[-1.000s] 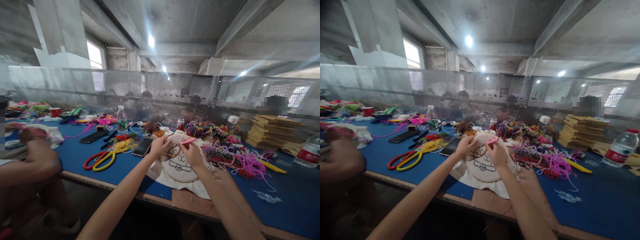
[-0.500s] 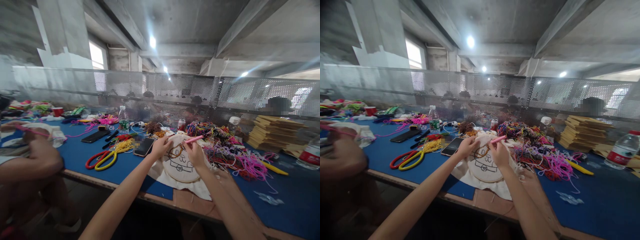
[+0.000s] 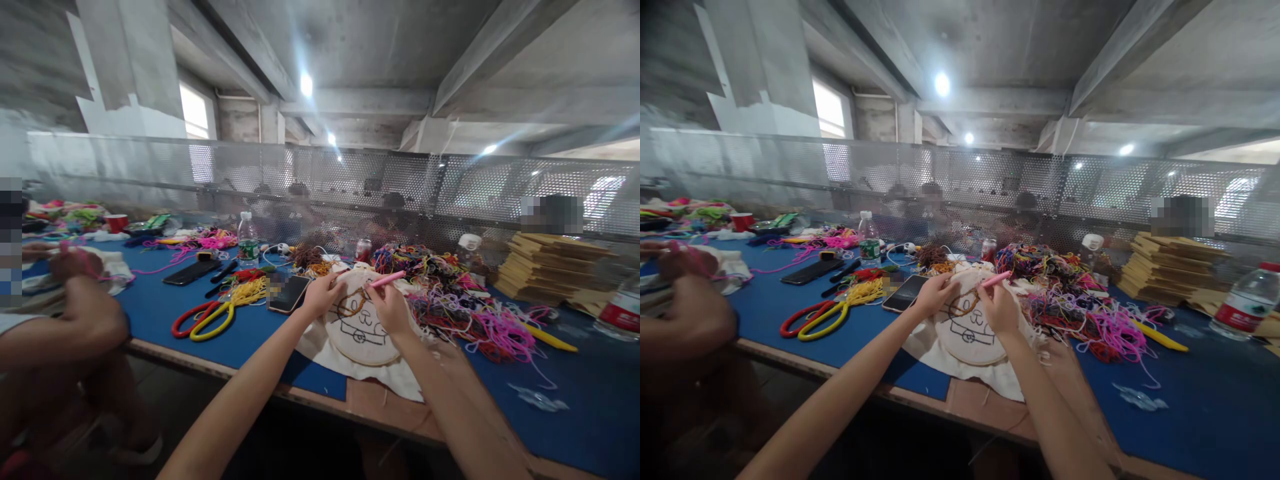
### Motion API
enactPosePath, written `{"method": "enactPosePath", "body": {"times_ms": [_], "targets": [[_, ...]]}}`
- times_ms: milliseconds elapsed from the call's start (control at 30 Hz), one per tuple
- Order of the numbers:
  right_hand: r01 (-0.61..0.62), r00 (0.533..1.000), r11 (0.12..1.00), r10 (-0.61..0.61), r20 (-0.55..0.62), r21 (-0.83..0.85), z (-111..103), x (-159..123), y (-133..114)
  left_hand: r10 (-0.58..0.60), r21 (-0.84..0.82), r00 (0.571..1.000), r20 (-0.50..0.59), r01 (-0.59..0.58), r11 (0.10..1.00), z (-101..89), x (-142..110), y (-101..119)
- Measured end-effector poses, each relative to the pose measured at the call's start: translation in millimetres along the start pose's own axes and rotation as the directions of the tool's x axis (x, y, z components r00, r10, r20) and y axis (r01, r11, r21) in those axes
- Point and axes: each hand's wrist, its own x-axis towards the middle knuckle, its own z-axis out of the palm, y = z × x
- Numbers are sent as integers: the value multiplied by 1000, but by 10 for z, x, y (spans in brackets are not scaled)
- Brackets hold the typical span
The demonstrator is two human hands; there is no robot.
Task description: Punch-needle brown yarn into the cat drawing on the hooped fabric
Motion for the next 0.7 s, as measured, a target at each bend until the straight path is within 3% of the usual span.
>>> {"method": "enactPosePath", "body": {"times_ms": [367,567,700], "targets": [[75,996,997,-74,40,-29,6,-9,-92,27,-41,999,-23,-28,999,-29,-3,35],[217,976,955,-218,18,-201,90,-13,-67,38,-71,998,-43,-41,997,-30,-18,76],[245,969,946,-246,22,-211,80,-20,-49,26,-57,999,-38,-28,998,-35,-18,92]]}}
